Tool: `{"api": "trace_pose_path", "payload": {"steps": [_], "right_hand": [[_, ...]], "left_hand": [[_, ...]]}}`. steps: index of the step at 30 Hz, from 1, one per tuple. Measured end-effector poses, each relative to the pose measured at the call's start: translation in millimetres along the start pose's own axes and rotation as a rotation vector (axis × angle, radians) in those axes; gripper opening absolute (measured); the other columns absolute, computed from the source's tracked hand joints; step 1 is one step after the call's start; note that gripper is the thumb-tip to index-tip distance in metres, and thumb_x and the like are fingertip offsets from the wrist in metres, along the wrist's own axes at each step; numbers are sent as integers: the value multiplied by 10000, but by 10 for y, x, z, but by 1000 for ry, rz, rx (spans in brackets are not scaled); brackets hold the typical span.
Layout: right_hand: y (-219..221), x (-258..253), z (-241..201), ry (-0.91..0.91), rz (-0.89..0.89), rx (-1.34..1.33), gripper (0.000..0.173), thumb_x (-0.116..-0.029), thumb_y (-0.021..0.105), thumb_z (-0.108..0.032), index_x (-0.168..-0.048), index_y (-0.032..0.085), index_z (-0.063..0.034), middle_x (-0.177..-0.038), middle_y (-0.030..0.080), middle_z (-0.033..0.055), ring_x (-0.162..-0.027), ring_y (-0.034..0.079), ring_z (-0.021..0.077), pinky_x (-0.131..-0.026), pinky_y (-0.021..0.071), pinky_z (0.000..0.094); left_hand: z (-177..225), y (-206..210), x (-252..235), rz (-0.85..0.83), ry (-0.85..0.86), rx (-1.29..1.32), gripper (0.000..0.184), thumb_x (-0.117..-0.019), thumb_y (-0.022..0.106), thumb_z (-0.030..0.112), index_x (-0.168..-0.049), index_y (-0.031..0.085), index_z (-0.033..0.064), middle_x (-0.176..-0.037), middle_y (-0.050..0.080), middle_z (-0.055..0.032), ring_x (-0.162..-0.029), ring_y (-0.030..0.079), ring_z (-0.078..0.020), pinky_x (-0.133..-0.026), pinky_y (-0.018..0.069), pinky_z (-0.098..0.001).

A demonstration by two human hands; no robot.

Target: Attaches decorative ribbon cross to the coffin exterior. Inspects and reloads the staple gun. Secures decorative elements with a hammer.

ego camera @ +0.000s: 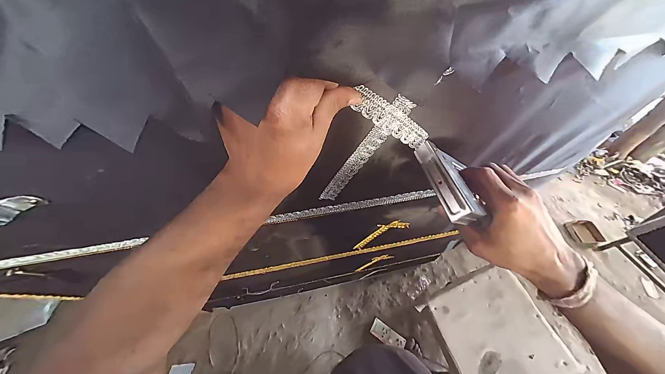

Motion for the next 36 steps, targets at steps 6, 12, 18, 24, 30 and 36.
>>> {"api": "trace_pose_path", "payload": {"steps": [6, 12, 18, 24, 30, 36], "right_hand": [[82, -156, 117, 60, -23, 50, 392, -763, 711, -380, -973, 666, -53, -864, 673, 113, -844, 679, 317, -691, 552, 487], [61, -143, 61, 12, 14, 149, 418, -715, 686, -320, -963, 644, 14, -877, 659, 205, -856, 668, 433, -643, 526, 549], [-57, -31, 106, 29, 54, 100, 397, -766, 678, -351, -970, 662, -10, -831, 662, 154, -806, 668, 368, -662, 533, 511], [-21, 51, -34, 11, 27, 72, 417, -760, 657, -384, -987, 683, -35, -865, 691, 131, -824, 689, 336, -666, 559, 497], [79, -127, 42, 27, 7, 75, 386, -754, 664, -368, -974, 685, -52, -822, 682, 103, -790, 682, 308, -662, 548, 484], [121, -156, 70, 14, 38, 127, 388, -728, 658, -368, -919, 667, -30, -796, 672, 138, -774, 684, 357, -623, 539, 513]], "left_hand": [[7, -13, -3, 29, 20, 5, 328, -963, 722, 392, -884, 743, 75, -907, 755, -123, -886, 725, -226, -827, 550, -425], [9, -19, -3, 20, 13, -8, 335, -966, 712, 410, -903, 755, 84, -918, 763, -108, -885, 730, -218, -812, 557, -414], [38, -31, 3, 62, 36, -18, 313, -952, 737, 386, -864, 749, 85, -898, 761, -110, -884, 731, -217, -821, 549, -409], [54, -41, 2, 76, 58, -25, 301, -948, 744, 373, -848, 749, 89, -881, 757, -102, -868, 725, -212, -814, 543, -406], [55, -57, 6, 38, 69, 4, 270, -960, 737, 336, -903, 747, 73, -946, 745, -134, -915, 724, -251, -834, 559, -448], [24, -35, 1, 45, 54, -5, 284, -953, 738, 371, -889, 751, 95, -929, 760, -102, -921, 728, -212, -858, 552, -420]]}}
Point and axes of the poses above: each hand's wrist, its own x-axis away from the middle knuckle, its own y-axis out of the palm, z = x × y, the point moved 6 cm from there along -x, towards the middle knuckle
